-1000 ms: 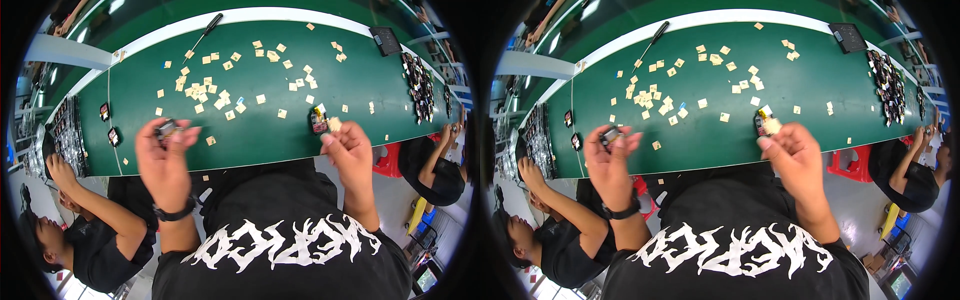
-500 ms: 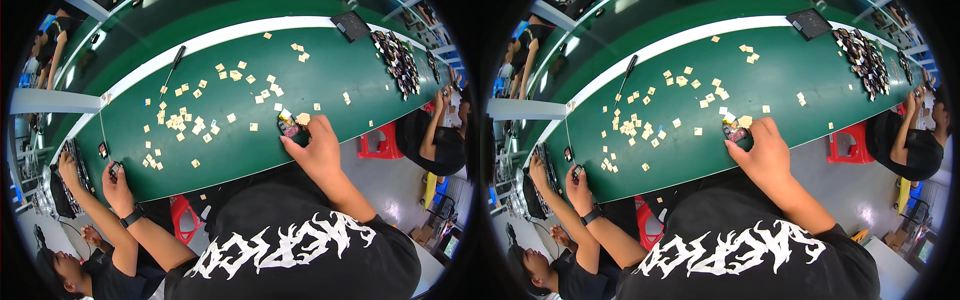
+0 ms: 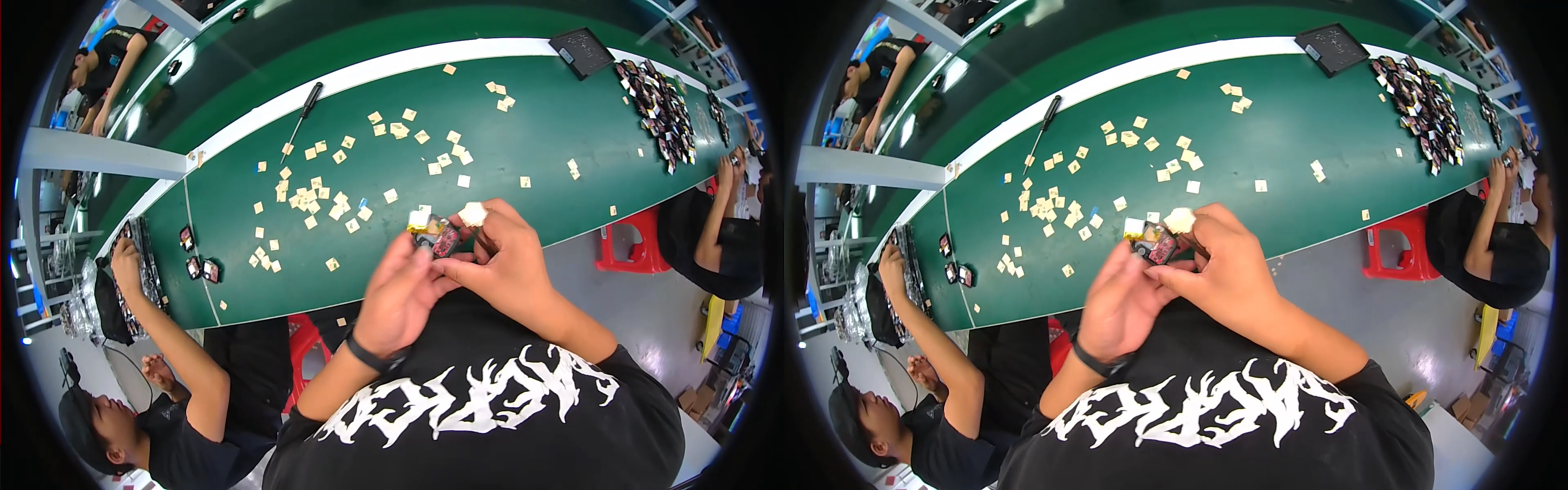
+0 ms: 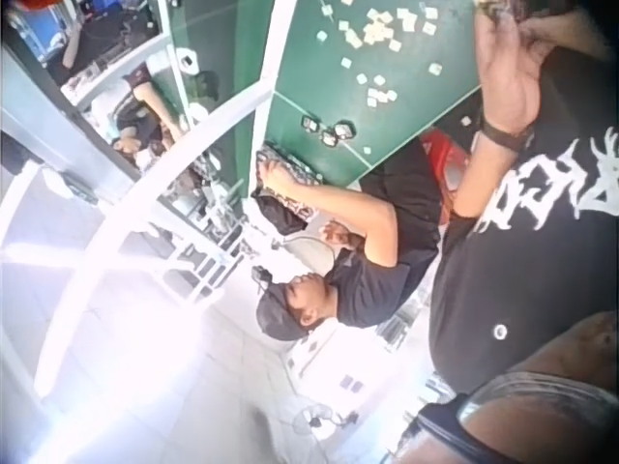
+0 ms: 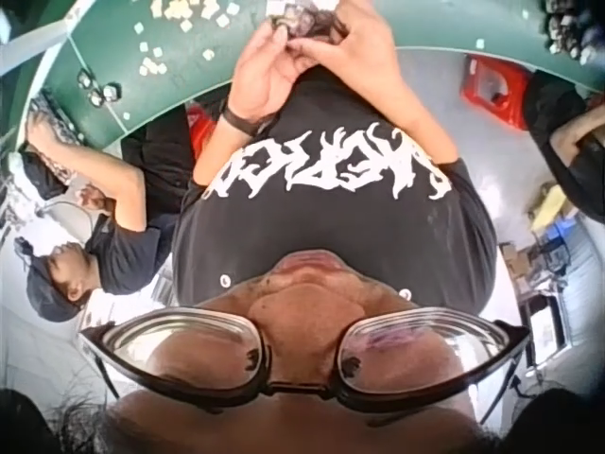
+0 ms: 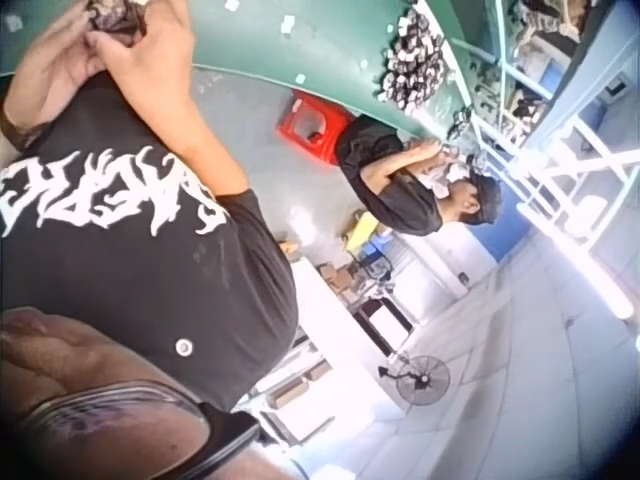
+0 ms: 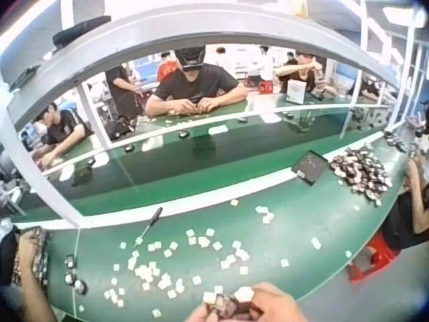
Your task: Assemble small electronic components, specifically attaching a small connector to a circuit board and applying adhesive strips.
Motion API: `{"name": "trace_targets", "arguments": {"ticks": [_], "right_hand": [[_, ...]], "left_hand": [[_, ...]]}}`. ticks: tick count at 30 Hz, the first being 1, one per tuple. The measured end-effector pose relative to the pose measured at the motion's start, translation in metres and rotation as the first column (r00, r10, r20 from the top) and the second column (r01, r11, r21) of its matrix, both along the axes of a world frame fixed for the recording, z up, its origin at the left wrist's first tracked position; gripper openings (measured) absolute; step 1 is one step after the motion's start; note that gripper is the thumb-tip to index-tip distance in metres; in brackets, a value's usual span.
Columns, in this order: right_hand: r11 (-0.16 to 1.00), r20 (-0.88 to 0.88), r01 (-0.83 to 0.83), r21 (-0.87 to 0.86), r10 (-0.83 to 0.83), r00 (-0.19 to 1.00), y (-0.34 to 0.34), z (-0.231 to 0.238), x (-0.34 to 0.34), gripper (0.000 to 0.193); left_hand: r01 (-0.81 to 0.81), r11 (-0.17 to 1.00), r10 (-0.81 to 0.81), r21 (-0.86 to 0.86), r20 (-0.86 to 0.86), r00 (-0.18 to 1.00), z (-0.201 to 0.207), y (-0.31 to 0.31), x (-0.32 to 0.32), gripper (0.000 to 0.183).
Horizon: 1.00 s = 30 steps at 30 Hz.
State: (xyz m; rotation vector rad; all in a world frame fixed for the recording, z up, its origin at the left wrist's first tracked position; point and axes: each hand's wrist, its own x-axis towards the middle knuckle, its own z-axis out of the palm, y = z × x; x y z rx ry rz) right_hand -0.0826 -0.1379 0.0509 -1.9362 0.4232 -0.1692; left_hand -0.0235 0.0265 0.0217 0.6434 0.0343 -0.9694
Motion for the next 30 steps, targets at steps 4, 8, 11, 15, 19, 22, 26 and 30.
{"name": "trace_targets", "arguments": {"ticks": [4,8,11,15,19,22,26,30], "right_hand": [[0.977,0.026,-0.068,0.202,0.064,0.998,-0.006,-0.011,-0.011,0.034],[0.886,-0.007,-0.088,0.455,0.103,0.995,-0.025,-0.006,-0.022,0.036],[0.848,0.059,-0.139,0.511,0.127,0.99,-0.034,-0.016,-0.034,0.035],[0.673,0.077,-0.122,0.729,0.097,0.992,-0.041,-0.018,-0.042,0.033],[0.542,0.046,-0.09,0.835,0.094,0.995,-0.062,-0.028,-0.041,0.028],[0.577,0.06,-0.081,0.813,0.055,0.997,-0.066,-0.025,-0.043,0.027],[0.493,0.121,-0.126,0.861,0.042,0.992,-0.07,-0.029,-0.045,0.025],[0.605,0.104,-0.114,0.788,0.053,0.993,-0.067,-0.019,-0.049,0.019]], "left_hand": [[-0.042,0.977,-0.004,0.211,0.214,0.977,-0.003,-0.006,0.003,0.042],[-0.099,0.951,-0.023,0.294,0.384,0.923,-0.002,-0.005,0.006,0.045],[-0.042,0.992,0.017,0.123,0.203,0.979,-0.001,-0.007,0.006,0.052],[0.074,0.994,-0.075,-0.085,-0.006,0.997,-0.011,-0.004,0.008,0.061],[0.109,0.993,-0.109,-0.034,-0.023,0.994,-0.01,-0.012,0.006,0.054],[0.081,0.995,-0.085,0.058,0.067,0.994,-0.001,-0.018,-0.001,0.051],[0.099,0.987,-0.129,0.129,0.253,0.959,-0.001,-0.019,-0.004,0.034],[0.109,0.925,-0.241,0.363,0.341,0.909,0.01,-0.024,-0.008,0.04]]}}
